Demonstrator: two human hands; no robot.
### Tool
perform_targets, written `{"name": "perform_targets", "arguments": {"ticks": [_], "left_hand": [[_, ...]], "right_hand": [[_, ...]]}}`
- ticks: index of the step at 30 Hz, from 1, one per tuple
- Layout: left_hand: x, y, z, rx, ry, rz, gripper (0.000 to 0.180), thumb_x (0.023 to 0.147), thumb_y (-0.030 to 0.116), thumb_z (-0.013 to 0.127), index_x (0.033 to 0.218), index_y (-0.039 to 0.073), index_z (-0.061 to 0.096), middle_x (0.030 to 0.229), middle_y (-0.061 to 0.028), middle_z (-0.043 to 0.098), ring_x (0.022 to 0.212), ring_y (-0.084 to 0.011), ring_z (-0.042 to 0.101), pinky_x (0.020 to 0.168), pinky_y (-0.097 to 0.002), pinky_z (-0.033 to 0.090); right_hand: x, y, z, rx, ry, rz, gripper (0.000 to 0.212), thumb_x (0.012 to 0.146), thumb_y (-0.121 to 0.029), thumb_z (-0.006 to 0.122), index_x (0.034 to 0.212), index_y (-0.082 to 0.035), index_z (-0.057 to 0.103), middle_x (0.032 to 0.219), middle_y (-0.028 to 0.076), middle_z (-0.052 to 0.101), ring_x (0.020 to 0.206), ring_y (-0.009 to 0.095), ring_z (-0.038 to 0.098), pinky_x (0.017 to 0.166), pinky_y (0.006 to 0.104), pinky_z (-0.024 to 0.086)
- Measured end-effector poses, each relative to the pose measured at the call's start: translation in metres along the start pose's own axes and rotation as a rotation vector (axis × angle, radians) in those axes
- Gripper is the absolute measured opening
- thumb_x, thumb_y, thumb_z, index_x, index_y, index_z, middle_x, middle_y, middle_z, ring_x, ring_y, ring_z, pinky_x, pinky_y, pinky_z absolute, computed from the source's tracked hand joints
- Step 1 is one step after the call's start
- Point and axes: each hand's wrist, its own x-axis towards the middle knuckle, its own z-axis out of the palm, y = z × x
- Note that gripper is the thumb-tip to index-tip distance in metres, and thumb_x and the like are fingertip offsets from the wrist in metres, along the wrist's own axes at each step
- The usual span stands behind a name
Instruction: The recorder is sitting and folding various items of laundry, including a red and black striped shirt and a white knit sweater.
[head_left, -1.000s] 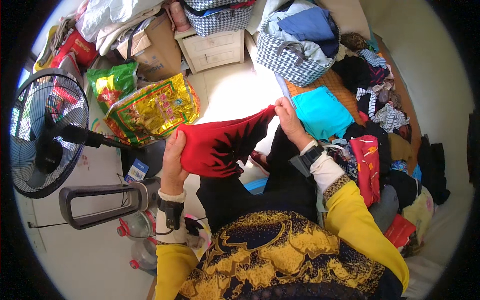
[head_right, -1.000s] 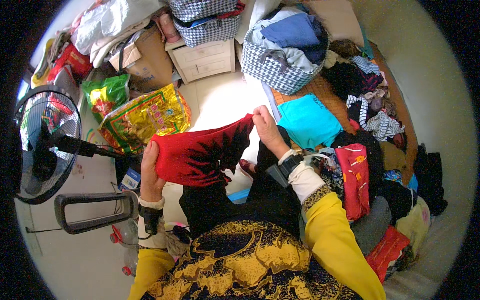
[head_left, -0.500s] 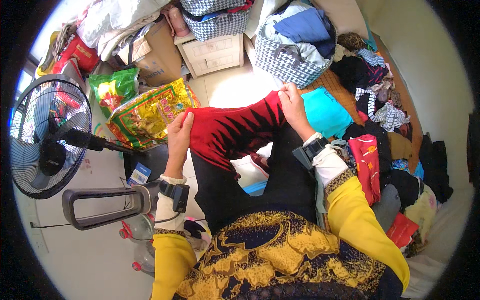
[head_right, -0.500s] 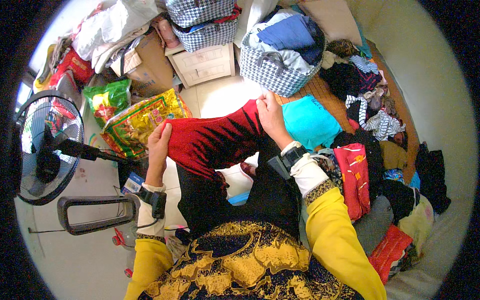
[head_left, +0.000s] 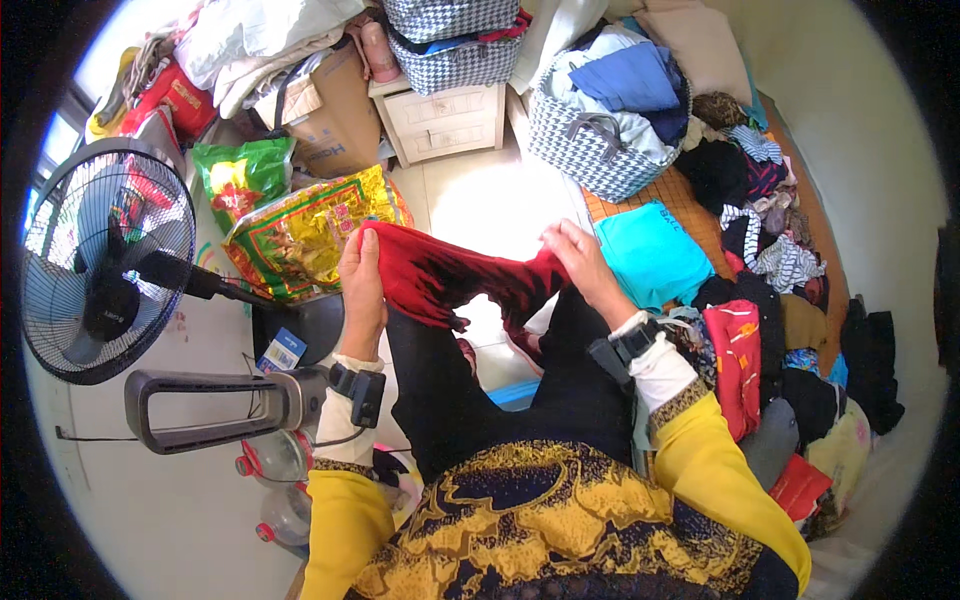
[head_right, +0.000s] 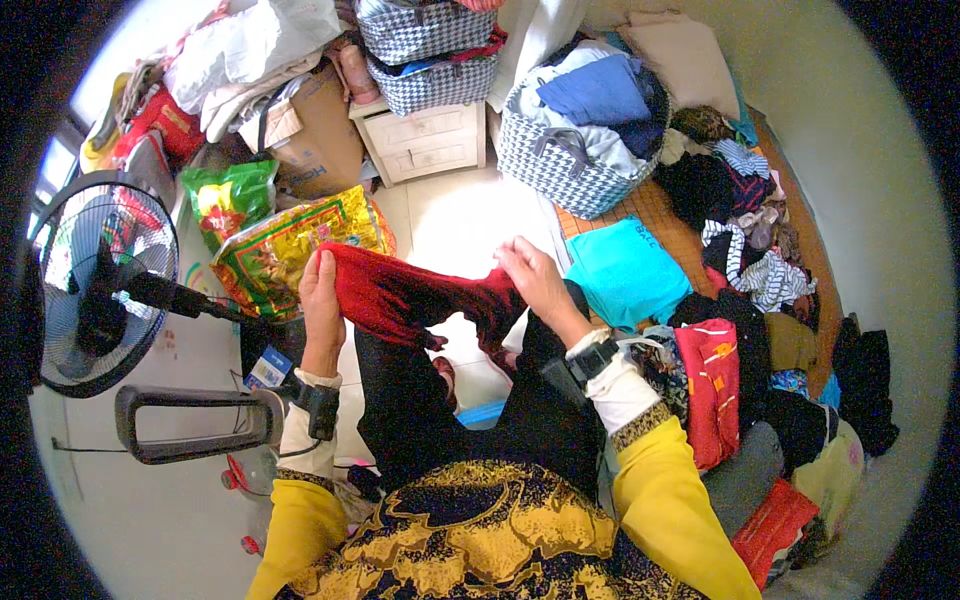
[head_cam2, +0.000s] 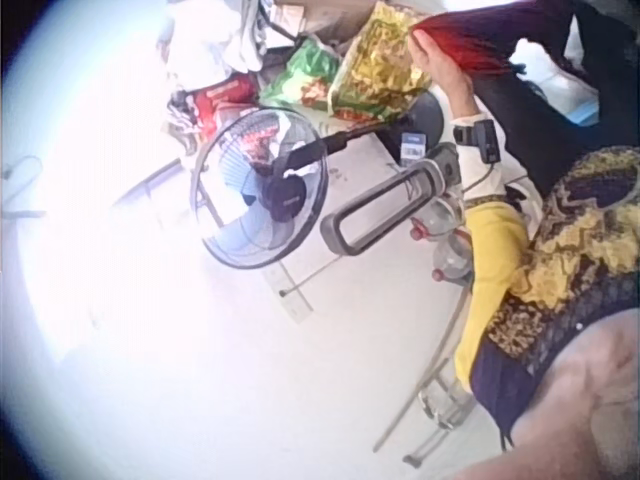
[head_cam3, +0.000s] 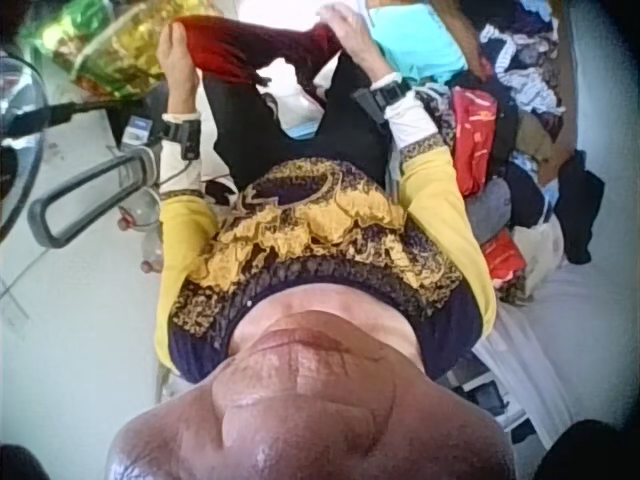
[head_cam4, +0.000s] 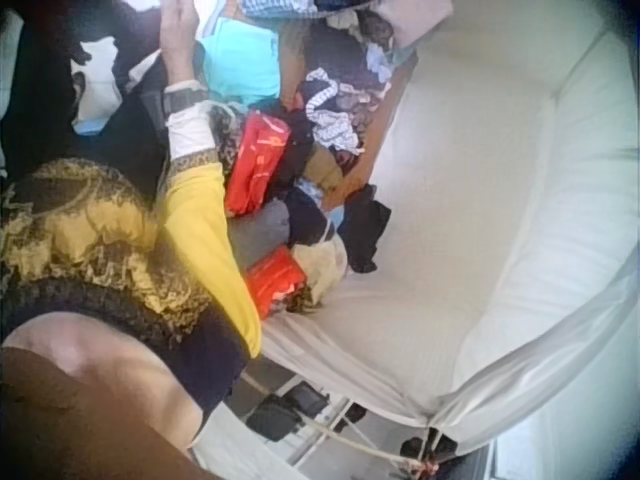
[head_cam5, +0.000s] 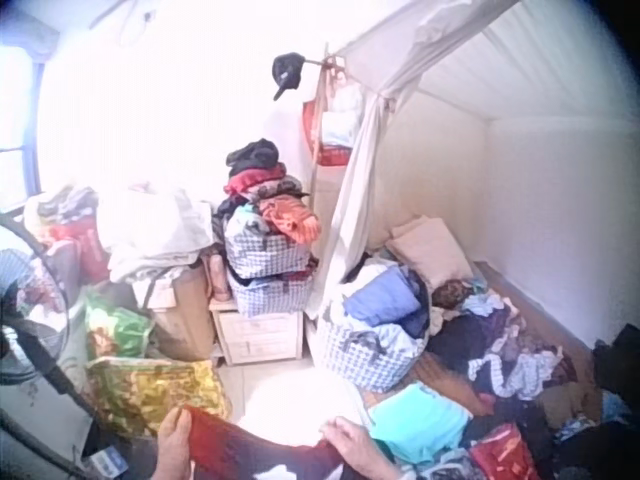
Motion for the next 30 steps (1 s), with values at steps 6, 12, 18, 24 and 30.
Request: {"name": "perform_targets", "arguments": {"ticks": [6,12,18,24,30], "left_hand": [[0.000,0.010,0.004,-0.042,-0.069,0.011,0.017,0.103,0.021,0.054,0.104,0.007,0.063,0.093,0.0036,0.064,0.083,-0.0044,0.058,0.074,-0.0217,0.049],[-0.003,0.006,0.003,-0.023,-0.092,0.004,0.018,0.102,0.021,0.056,0.107,0.007,0.064,0.094,0.0039,0.064,0.083,-0.0040,0.058,0.075,-0.0205,0.048],[-0.010,0.009,0.001,-0.044,-0.138,-0.012,0.018,0.102,0.020,0.056,0.108,0.005,0.064,0.097,0.0015,0.066,0.084,-0.0064,0.061,0.076,-0.0221,0.050],[-0.016,0.010,-0.002,0.007,-0.150,-0.041,0.019,0.102,0.019,0.055,0.108,0.004,0.065,0.095,0.0027,0.066,0.084,-0.0049,0.059,0.076,-0.0215,0.048],[-0.017,0.015,-0.006,0.176,-0.237,-0.093,0.021,0.101,0.019,0.057,0.109,0.002,0.067,0.095,0.0025,0.066,0.083,-0.0051,0.059,0.076,-0.0212,0.048]], "right_hand": [[-0.026,0.011,0.022,0.041,-0.271,0.317,0.025,0.093,-0.027,0.064,0.092,-0.002,0.066,0.077,0.000,0.062,0.073,0.007,0.055,0.066,0.0246,0.045],[-0.029,0.024,0.021,-0.197,-0.441,0.246,0.024,0.084,-0.027,0.071,0.093,-0.005,0.067,0.069,0.001,0.061,0.065,0.010,0.056,0.059,0.0273,0.044],[-0.037,0.009,0.031,-0.470,-0.406,0.173,0.030,0.085,-0.034,0.071,0.092,-0.004,0.068,0.065,0.011,0.062,0.059,0.016,0.058,0.059,0.0314,0.047],[-0.042,0.009,0.028,-0.372,-0.289,0.123,0.028,0.091,-0.028,0.062,0.093,-0.001,0.066,0.066,0.016,0.061,0.060,0.025,0.061,0.061,0.0355,0.048],[-0.024,0.006,-0.006,-0.409,0.125,-0.184,0.022,0.092,-0.017,0.056,0.096,0.003,0.063,0.090,0.017,0.063,0.077,0.027,0.061,0.069,0.0357,0.047]]}}
